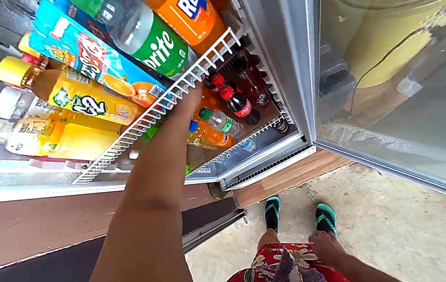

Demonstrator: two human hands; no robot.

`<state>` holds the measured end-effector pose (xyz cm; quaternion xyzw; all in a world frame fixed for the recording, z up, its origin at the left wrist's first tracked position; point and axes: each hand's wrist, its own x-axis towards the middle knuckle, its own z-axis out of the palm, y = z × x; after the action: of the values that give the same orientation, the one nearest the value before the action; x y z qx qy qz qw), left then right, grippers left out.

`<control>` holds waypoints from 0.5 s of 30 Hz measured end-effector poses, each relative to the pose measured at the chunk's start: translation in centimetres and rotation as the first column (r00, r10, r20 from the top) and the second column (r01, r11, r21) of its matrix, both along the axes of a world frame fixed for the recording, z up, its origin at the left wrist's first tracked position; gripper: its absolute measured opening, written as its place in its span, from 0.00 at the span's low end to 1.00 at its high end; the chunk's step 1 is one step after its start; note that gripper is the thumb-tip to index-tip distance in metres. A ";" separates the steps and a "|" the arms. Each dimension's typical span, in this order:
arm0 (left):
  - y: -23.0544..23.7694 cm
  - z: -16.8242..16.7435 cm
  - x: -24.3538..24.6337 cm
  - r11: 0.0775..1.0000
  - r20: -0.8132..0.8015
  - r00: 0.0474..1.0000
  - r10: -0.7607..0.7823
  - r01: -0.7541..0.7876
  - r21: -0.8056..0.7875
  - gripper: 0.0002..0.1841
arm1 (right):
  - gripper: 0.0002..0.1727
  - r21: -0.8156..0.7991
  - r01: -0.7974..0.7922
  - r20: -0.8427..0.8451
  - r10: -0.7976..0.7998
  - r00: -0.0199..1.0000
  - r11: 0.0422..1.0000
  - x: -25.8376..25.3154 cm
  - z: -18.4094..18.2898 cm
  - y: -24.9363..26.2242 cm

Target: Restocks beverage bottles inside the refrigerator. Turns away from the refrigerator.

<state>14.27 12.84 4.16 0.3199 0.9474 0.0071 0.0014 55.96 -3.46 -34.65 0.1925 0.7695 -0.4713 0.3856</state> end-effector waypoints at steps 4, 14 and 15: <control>1.0 -0.8 -0.8 0.993 0.015 0.998 -0.057 0.055 0.105 0.31 | 0.23 0.078 0.125 -0.223 -0.105 0.969 0.989 -5.0 7.9 6.1; 3.6 -0.6 -1.2 0.994 0.304 0.950 -0.075 0.047 0.097 0.28 | 0.18 -0.042 0.724 -0.800 -0.456 0.388 0.689 -15.5 23.0 16.9; 4.0 0.0 -0.4 0.994 0.342 0.938 -0.057 0.021 0.108 0.26 | 0.19 -0.045 0.757 -0.805 -0.472 0.358 0.652 -16.8 23.3 17.5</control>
<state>13.91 16.86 4.14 0.3320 0.9244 0.1117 0.1509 39.18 14.08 -11.34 0.3164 0.7889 -0.4769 -0.2239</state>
